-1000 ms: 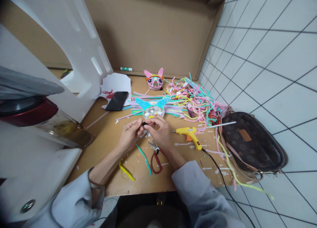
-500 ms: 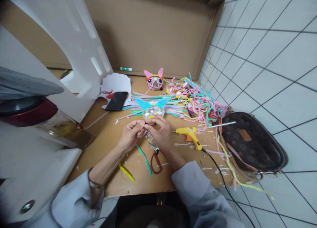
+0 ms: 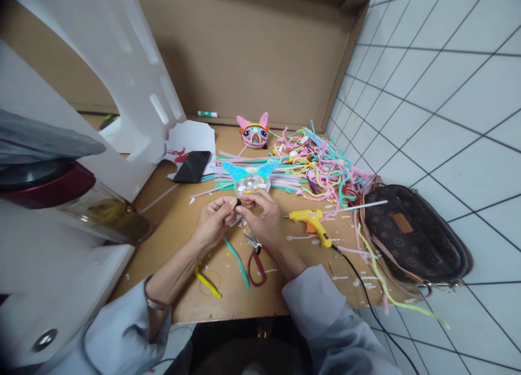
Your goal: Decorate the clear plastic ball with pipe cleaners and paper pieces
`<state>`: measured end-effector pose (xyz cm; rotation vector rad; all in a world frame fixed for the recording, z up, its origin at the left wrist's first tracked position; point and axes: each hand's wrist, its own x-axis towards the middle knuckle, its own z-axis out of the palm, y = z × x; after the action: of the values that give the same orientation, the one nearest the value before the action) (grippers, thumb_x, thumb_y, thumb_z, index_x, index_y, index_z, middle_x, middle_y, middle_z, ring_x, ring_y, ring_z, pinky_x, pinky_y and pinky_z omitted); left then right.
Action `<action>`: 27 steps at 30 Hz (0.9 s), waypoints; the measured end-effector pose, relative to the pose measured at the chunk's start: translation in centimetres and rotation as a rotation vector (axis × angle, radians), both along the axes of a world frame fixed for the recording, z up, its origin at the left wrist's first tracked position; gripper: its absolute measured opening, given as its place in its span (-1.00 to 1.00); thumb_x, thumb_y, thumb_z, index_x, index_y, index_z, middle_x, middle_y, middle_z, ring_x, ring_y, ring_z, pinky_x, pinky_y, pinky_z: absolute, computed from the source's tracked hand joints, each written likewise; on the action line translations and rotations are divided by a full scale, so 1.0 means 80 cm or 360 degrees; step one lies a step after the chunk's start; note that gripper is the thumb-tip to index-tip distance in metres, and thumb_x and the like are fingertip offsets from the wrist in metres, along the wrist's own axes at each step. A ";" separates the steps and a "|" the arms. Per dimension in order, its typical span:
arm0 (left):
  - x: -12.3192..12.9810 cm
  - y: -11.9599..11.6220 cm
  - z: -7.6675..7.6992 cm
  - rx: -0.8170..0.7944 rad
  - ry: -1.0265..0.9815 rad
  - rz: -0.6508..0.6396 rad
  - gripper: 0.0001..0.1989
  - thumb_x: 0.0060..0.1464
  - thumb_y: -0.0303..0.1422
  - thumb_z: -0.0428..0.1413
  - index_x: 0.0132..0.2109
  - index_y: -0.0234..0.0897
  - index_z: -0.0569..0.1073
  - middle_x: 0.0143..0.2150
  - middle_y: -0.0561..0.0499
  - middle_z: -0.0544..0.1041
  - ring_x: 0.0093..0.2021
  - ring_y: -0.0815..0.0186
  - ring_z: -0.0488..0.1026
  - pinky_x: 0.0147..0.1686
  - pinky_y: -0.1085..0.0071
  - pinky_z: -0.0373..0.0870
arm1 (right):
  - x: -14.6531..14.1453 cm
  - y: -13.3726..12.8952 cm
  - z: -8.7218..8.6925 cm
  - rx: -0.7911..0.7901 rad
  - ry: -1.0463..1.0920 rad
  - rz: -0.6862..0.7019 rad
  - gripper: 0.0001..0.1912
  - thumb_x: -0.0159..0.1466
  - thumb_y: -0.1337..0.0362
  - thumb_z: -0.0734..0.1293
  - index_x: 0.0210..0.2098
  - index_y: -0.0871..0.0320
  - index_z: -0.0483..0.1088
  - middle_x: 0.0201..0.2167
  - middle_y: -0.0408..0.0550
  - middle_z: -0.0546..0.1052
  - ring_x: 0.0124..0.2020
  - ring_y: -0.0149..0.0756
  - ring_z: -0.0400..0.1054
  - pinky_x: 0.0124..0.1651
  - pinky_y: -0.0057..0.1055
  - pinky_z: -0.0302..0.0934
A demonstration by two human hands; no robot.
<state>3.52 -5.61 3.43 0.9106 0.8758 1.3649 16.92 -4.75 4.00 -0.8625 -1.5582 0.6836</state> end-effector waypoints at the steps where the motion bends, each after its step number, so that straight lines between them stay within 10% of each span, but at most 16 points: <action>1: 0.000 0.000 0.000 -0.0006 0.0004 0.0005 -0.54 -0.21 -0.01 0.34 -0.48 -0.32 0.40 -0.70 0.21 0.17 -0.66 0.56 0.00 -0.60 0.52 -0.10 | 0.001 0.000 0.001 -0.0009 0.0010 -0.0012 -0.87 0.13 0.32 0.43 -0.29 0.07 0.56 -0.35 -0.12 0.52 -0.36 -0.36 0.37 -0.26 -0.39 0.33; 27: -0.004 -0.004 -0.006 0.0347 0.0586 0.0387 -0.77 0.02 -0.20 0.23 -0.36 -0.30 0.60 -0.44 0.03 0.53 -0.43 0.38 0.36 -0.36 0.47 0.28 | -0.009 -0.001 -0.011 -0.0354 0.0054 -0.0094 -0.86 0.13 0.21 0.37 -0.44 0.12 0.54 -0.52 -0.12 0.53 -0.52 -0.39 0.33 -0.46 -0.45 0.22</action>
<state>3.17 -5.90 2.93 1.2835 1.1615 1.5488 16.20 -4.84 3.15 -1.0524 -1.4383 0.8354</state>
